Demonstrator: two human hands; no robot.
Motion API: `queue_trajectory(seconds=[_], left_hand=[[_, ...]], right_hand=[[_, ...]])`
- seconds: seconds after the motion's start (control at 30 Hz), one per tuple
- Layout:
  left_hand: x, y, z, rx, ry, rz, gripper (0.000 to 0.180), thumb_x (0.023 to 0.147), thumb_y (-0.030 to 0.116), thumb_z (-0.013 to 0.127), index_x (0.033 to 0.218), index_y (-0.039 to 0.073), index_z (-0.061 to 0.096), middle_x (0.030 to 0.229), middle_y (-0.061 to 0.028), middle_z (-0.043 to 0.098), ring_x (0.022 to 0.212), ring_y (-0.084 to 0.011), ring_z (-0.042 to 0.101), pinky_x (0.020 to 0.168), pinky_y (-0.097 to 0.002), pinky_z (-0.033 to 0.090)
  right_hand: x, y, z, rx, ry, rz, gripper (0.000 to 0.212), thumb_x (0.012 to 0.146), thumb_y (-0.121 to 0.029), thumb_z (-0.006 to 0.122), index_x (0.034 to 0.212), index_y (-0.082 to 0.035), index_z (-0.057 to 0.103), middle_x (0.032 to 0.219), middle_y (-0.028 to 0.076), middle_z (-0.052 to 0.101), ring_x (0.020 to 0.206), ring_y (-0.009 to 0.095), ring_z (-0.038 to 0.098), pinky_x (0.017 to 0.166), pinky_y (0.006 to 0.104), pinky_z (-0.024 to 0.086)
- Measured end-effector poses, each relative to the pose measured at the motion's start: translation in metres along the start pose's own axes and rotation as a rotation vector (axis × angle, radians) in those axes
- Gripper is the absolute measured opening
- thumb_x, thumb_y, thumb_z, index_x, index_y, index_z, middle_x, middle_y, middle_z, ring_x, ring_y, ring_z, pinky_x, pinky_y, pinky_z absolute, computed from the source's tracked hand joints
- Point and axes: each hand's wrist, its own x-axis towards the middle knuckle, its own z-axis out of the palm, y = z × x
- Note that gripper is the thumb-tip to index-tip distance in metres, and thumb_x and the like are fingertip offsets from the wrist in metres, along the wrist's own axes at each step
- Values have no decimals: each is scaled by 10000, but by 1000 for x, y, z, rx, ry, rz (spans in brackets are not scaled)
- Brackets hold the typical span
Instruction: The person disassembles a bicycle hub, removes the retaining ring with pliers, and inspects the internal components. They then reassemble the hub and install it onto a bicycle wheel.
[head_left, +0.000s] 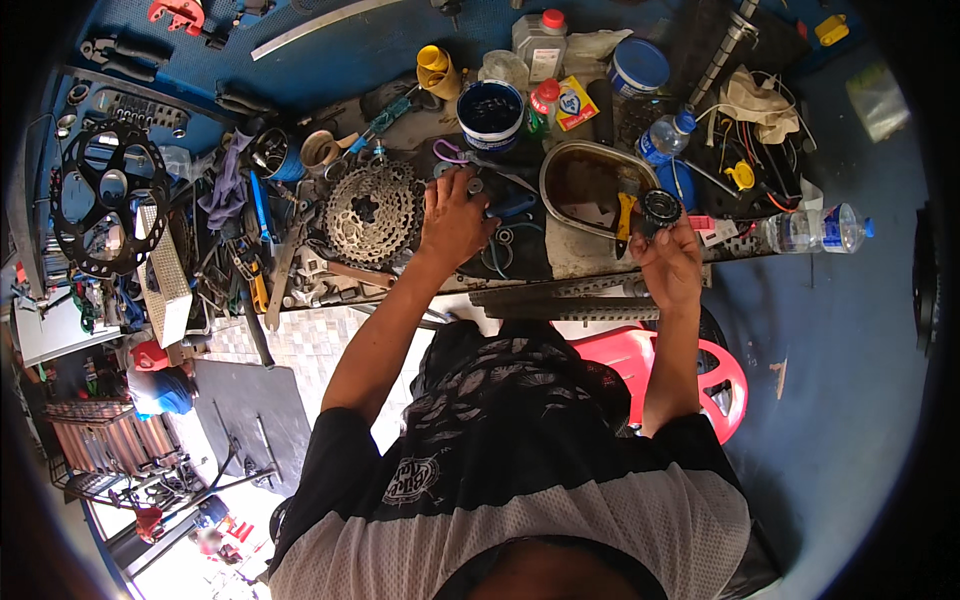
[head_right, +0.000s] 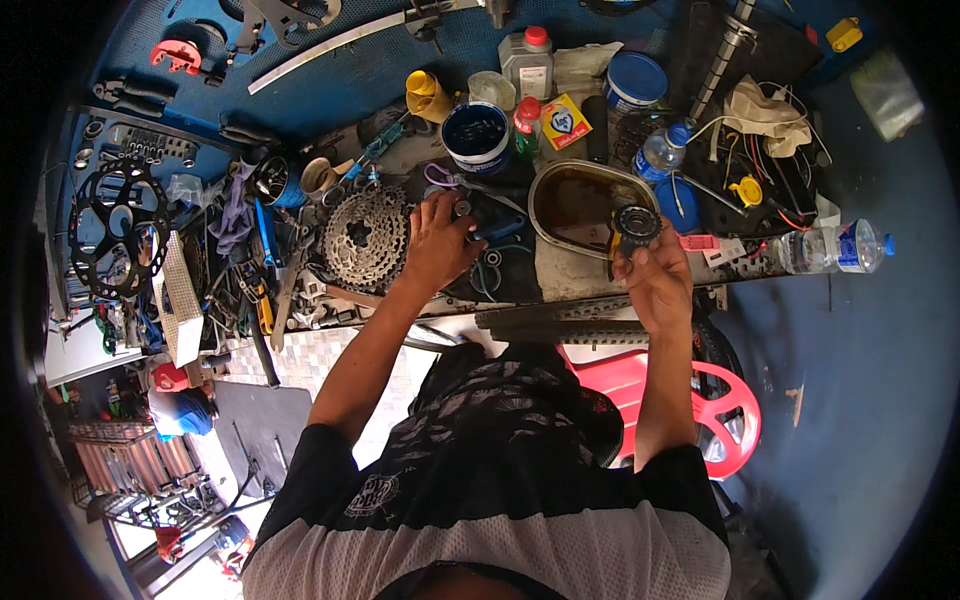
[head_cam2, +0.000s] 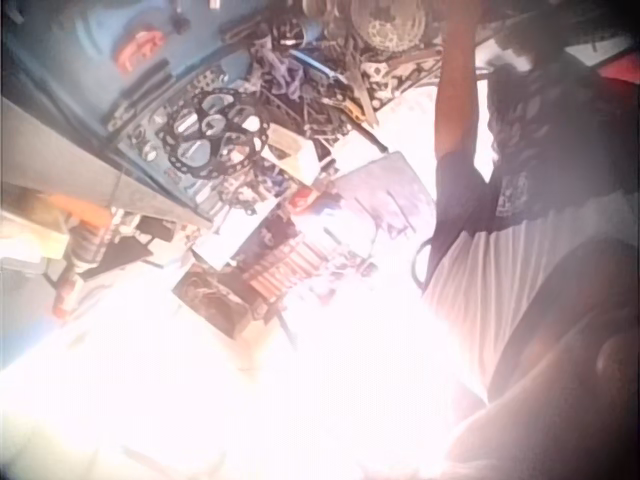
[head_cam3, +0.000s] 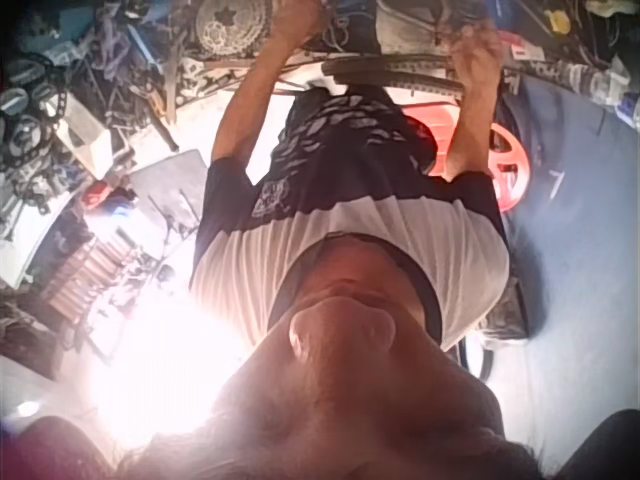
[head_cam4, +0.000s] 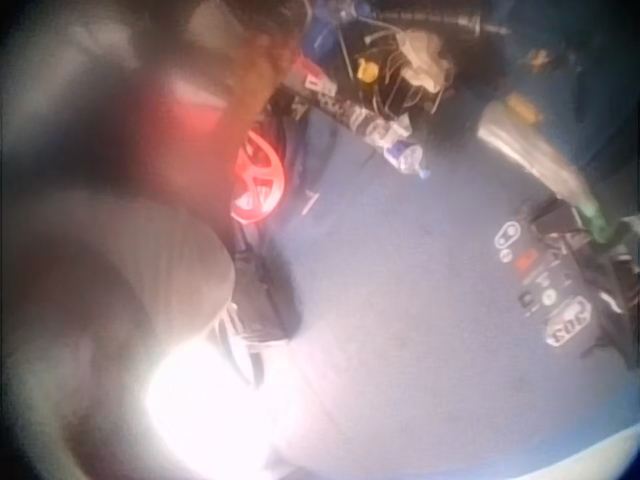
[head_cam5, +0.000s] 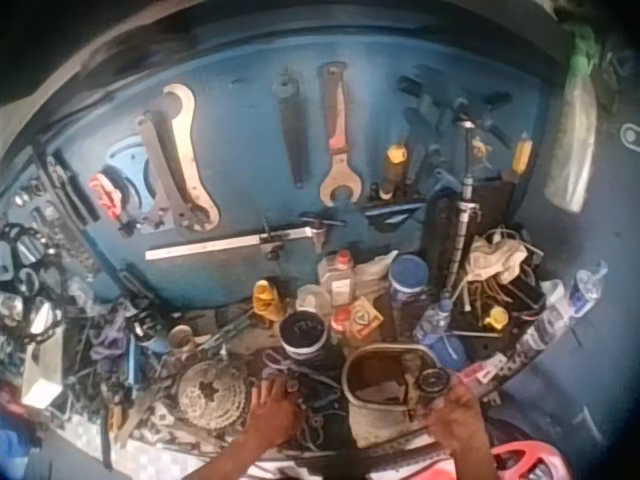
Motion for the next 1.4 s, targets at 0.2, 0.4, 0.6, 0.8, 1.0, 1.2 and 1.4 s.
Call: queue_trajectory(seconds=[0.2, 0.4, 0.6, 0.8, 1.0, 1.2, 1.4], left_hand=[[18, 6, 6, 45, 22, -10, 398, 779, 341, 906, 1079, 113, 777, 1503, -197, 496, 1464, -396, 388, 1178, -563, 340], [39, 5, -15, -214, -63, -375, 1015, 679, 397, 1004, 1457, 27, 466, 1423, -226, 507, 1383, -435, 456, 1144, -520, 393], [90, 1, -11, -447, 440, -224, 1336, 616, 330, 1048, 1604, -12, 216, 1448, -282, 467, 1346, -489, 495, 1140, -545, 443], [121, 0, 13, -467, 427, -248, 1383, 630, 269, 1016, 1670, 67, 128, 1508, -315, 400, 1407, -507, 446, 1183, -544, 412], [121, -9, 8, -447, 385, -354, 1217, 674, 243, 957, 1606, 5, 210, 1432, -297, 433, 1338, -488, 449, 1177, -539, 398], [97, -35, -24, -490, 574, -255, 1131, 649, 202, 962, 1530, -19, 288, 1341, -275, 451, 1249, -465, 474, 1130, -552, 433], [76, -141, -90, -274, 684, -443, 1166, 659, 248, 1001, 1540, 8, 276, 1426, -280, 449, 1329, -437, 473, 1152, -521, 426]], right_hand=[[0, -7, 0, -2, 3, -27, 557, 969, -130, 785, 1446, -67, 504, 1191, 58, 677, 924, 203, 678, 760, 340, 535], [-10, -7, -12, 11, 34, -24, 567, 966, -133, 791, 1456, -99, 508, 1203, 46, 678, 932, 213, 682, 770, 350, 534], [-18, -3, -19, 2, 53, -34, 566, 988, -115, 760, 1496, -123, 512, 1236, 60, 678, 950, 213, 663, 798, 366, 522], [-20, -9, -12, -33, 80, -35, 628, 944, -148, 811, 1487, -90, 501, 1181, 64, 679, 921, 204, 664, 766, 347, 537], [-13, -11, -16, -70, 68, -12, 539, 971, -155, 803, 1441, -93, 547, 1244, 75, 686, 939, 191, 672, 796, 330, 551], [-1, -7, -4, -60, 71, 5, 560, 962, -157, 811, 1443, -88, 534, 1190, 79, 692, 925, 188, 672, 783, 325, 550], [5, -8, 7, -71, 69, 32, 567, 964, -151, 798, 1449, -80, 512, 1124, 59, 667, 895, 186, 660, 775, 335, 541]])
